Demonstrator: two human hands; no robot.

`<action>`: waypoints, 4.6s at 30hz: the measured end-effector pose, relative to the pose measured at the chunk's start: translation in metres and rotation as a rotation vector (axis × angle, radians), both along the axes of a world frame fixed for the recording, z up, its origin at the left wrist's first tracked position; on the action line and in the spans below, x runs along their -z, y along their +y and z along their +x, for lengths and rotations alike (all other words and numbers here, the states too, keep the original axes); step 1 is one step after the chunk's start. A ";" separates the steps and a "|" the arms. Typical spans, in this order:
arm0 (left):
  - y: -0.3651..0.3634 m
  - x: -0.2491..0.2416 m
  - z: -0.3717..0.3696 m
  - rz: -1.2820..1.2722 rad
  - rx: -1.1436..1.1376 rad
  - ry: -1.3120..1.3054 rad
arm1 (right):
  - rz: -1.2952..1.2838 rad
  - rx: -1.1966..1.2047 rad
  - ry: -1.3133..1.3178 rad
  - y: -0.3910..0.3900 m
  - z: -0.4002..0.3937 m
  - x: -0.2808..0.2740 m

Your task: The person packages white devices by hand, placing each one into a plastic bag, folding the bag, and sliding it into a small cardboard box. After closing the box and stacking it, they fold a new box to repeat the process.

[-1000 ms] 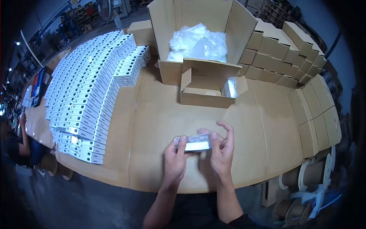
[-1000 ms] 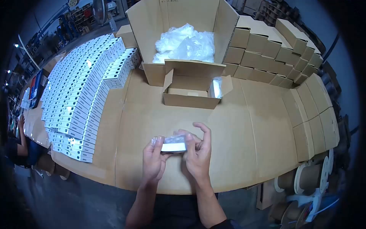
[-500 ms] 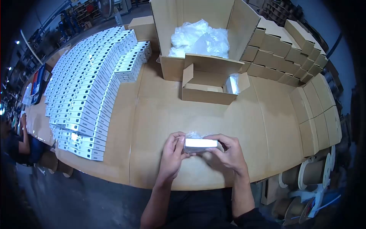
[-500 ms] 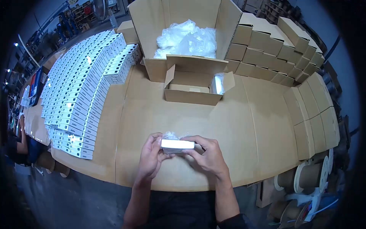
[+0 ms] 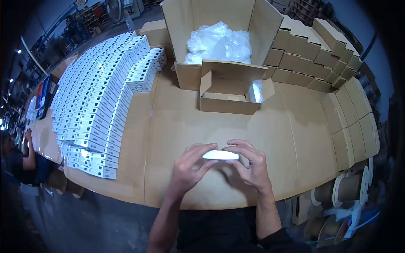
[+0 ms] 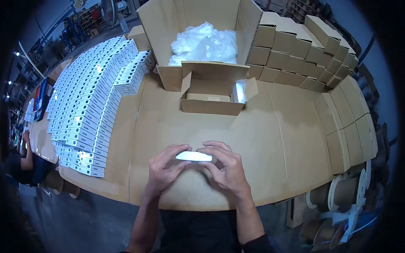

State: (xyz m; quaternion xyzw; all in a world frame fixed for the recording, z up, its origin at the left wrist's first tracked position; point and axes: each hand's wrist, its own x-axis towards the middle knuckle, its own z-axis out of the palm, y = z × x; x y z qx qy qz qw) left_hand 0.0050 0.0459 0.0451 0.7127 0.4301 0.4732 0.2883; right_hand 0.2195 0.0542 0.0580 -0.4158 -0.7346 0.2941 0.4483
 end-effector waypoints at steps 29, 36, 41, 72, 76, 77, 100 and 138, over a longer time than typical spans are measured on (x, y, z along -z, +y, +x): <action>0.117 0.034 -0.008 0.245 -0.214 0.657 | 0.405 0.646 -0.055 0.121 0.040 -0.008; 0.131 0.046 -0.008 0.272 -0.199 0.730 | 0.405 0.705 -0.174 0.137 0.034 0.000; 0.131 0.045 -0.005 0.194 -0.185 0.683 | 0.341 0.672 -0.265 0.143 0.037 0.006; 0.191 0.028 -0.187 0.281 -0.624 0.515 | 0.157 -0.208 -0.266 0.222 -0.214 0.010; 0.215 0.040 -0.196 0.282 -0.655 0.607 | 0.176 -0.258 -0.337 0.268 -0.249 0.027; 0.214 0.043 -0.197 0.287 -0.641 0.602 | 0.201 -0.263 -0.350 0.273 -0.252 0.030; 0.117 -0.075 -0.084 0.574 -0.315 0.329 | -0.471 -0.455 0.654 0.174 -0.135 -0.050; 0.337 -0.155 -0.004 -0.246 0.122 0.167 | 0.478 0.206 -0.166 0.301 0.011 -0.171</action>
